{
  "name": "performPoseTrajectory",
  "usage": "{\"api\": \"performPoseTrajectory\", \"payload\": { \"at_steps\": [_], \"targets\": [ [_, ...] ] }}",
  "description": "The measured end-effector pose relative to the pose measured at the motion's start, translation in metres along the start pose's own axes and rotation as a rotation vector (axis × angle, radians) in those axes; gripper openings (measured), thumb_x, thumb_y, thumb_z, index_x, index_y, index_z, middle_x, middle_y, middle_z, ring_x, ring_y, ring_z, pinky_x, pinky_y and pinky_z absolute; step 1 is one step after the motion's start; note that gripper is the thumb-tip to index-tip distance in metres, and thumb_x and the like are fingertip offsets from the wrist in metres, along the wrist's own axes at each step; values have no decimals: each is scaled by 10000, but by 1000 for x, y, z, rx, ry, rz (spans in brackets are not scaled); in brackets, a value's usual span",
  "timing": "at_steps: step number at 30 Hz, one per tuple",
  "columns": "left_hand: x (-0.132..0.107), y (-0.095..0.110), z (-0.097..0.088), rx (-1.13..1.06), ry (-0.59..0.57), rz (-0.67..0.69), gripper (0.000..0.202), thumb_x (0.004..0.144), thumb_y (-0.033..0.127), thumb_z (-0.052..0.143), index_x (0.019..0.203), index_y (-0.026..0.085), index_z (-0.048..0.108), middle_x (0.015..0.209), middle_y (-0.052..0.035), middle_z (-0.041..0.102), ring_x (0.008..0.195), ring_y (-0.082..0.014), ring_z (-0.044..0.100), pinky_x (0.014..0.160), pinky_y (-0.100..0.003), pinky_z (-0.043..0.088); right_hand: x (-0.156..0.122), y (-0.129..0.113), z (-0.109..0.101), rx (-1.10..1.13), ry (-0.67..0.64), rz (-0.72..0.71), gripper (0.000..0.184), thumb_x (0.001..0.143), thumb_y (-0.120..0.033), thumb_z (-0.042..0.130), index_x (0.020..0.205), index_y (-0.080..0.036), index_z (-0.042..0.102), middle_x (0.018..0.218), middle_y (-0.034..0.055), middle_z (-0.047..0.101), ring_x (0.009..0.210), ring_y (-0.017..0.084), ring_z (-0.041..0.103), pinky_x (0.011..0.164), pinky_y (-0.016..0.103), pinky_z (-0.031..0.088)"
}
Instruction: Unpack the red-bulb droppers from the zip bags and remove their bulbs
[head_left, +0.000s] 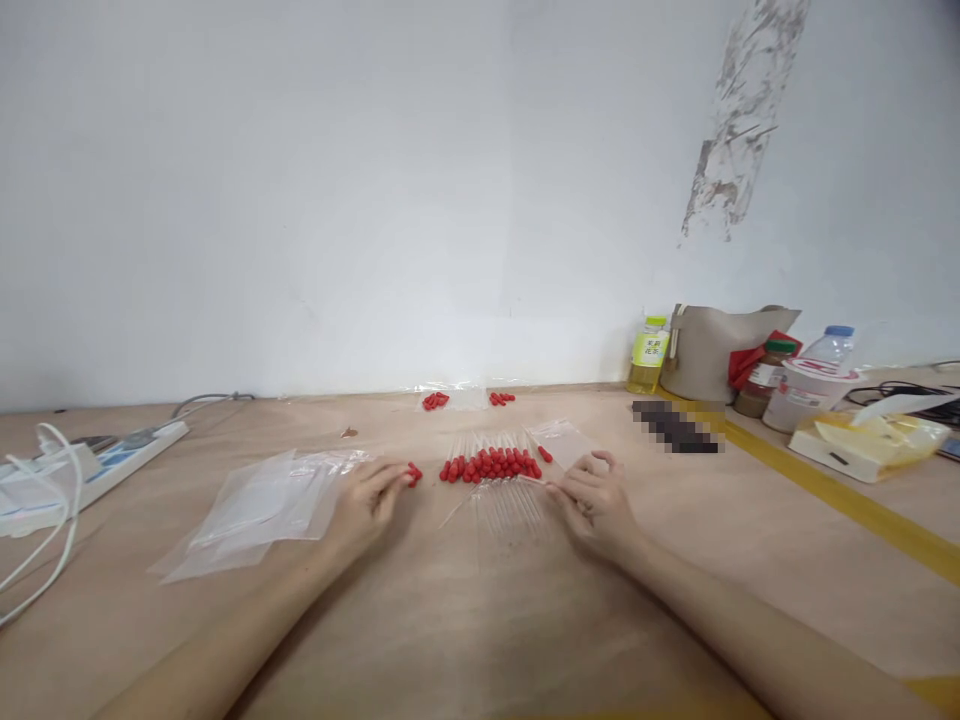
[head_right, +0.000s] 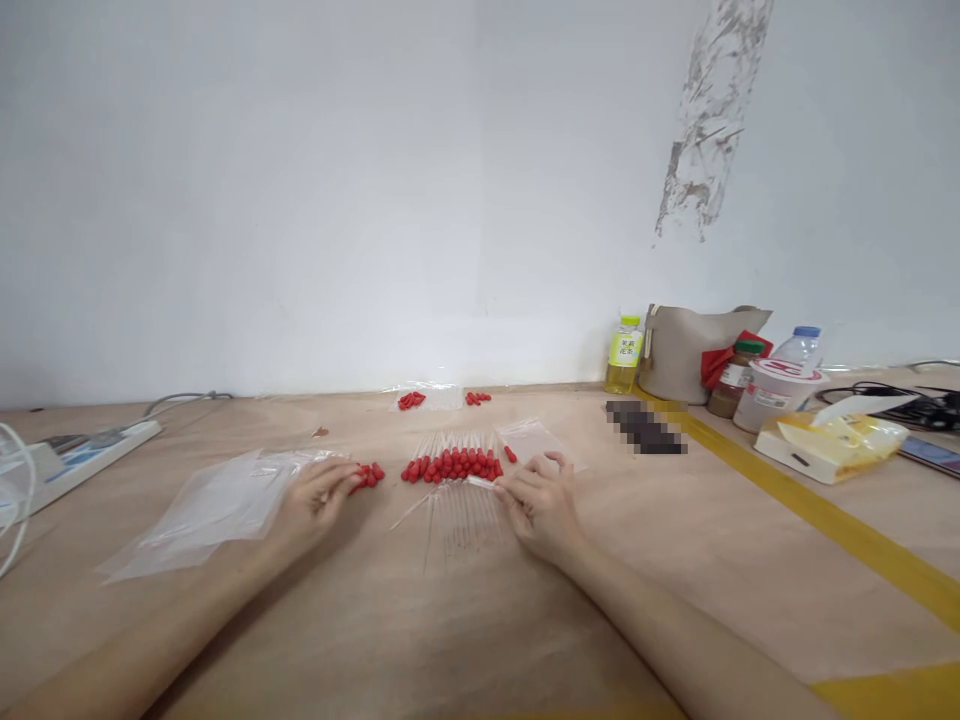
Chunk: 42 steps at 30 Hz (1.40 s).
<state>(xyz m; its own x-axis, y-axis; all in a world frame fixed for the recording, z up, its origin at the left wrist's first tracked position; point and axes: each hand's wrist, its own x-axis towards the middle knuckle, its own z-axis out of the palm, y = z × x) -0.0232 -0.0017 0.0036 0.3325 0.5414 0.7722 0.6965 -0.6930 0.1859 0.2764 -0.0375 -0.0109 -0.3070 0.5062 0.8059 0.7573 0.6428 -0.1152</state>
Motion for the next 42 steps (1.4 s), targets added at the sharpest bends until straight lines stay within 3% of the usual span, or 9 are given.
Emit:
{"api": "performPoseTrajectory", "payload": {
  "at_steps": [3,7,12,14,19,26,31,36,42],
  "targets": [
    [13,-23,-15,32,80,-150,243,836,282,422,938,189,622,932,-64,568,885,-172,540,776,-298,438,4,7,0,-54,-58,120,196,832,-220,446,822,-233,641,646,-3,635,683,134,492,867,367,187],
    [20,-44,-24,95,47,-339,362,800,333,377,1012,155,609,920,-82,536,932,-209,517,774,-328,452,4,6,1,-137,-168,210,239,803,-167,427,927,-242,618,749,7,671,758,152,540,861,365,183],
    [12,-60,-25,61,-96,-516,409,748,385,425,1085,169,515,863,-42,590,681,-163,573,652,-302,467,1,3,1,-241,-272,261,157,741,-173,450,793,-202,595,685,3,648,717,163,558,868,389,191],
    [7,-64,-24,85,-134,-537,414,729,423,464,1067,184,485,827,-24,604,616,-154,566,604,-288,455,-1,2,2,-246,-302,260,139,736,-178,451,754,-198,587,684,5,649,707,165,560,873,402,192],
    [2,-69,-20,179,-215,-546,332,730,490,470,885,203,532,834,-24,630,663,-173,577,615,-283,432,-6,-5,7,-180,-325,249,158,779,-225,447,804,-224,603,692,5,653,768,187,569,877,436,205],
    [2,-68,-18,242,-203,-496,314,756,474,447,840,199,572,897,-40,634,765,-200,575,672,-294,427,-7,-10,9,-145,-340,216,234,803,-407,487,901,-232,609,881,47,663,911,225,548,917,500,192],
    [6,-56,-18,268,-67,-312,244,784,388,455,808,196,604,892,-41,636,903,-221,544,830,-347,383,-6,-9,5,-100,-381,188,301,781,-482,504,934,-238,590,953,50,646,952,232,529,928,546,167],
    [19,-16,-10,81,-233,-217,207,798,342,470,767,198,615,857,-34,625,831,-188,548,751,-310,409,-4,-6,4,-93,-372,143,331,795,-514,473,931,-235,587,972,58,637,975,221,525,946,555,138],
    [45,29,28,14,-366,-69,176,758,347,552,870,217,595,917,-25,606,913,-204,521,808,-339,360,-3,-2,9,-98,-378,155,428,784,-567,446,1034,-237,555,1046,68,613,998,227,519,940,544,163]
  ]
}}
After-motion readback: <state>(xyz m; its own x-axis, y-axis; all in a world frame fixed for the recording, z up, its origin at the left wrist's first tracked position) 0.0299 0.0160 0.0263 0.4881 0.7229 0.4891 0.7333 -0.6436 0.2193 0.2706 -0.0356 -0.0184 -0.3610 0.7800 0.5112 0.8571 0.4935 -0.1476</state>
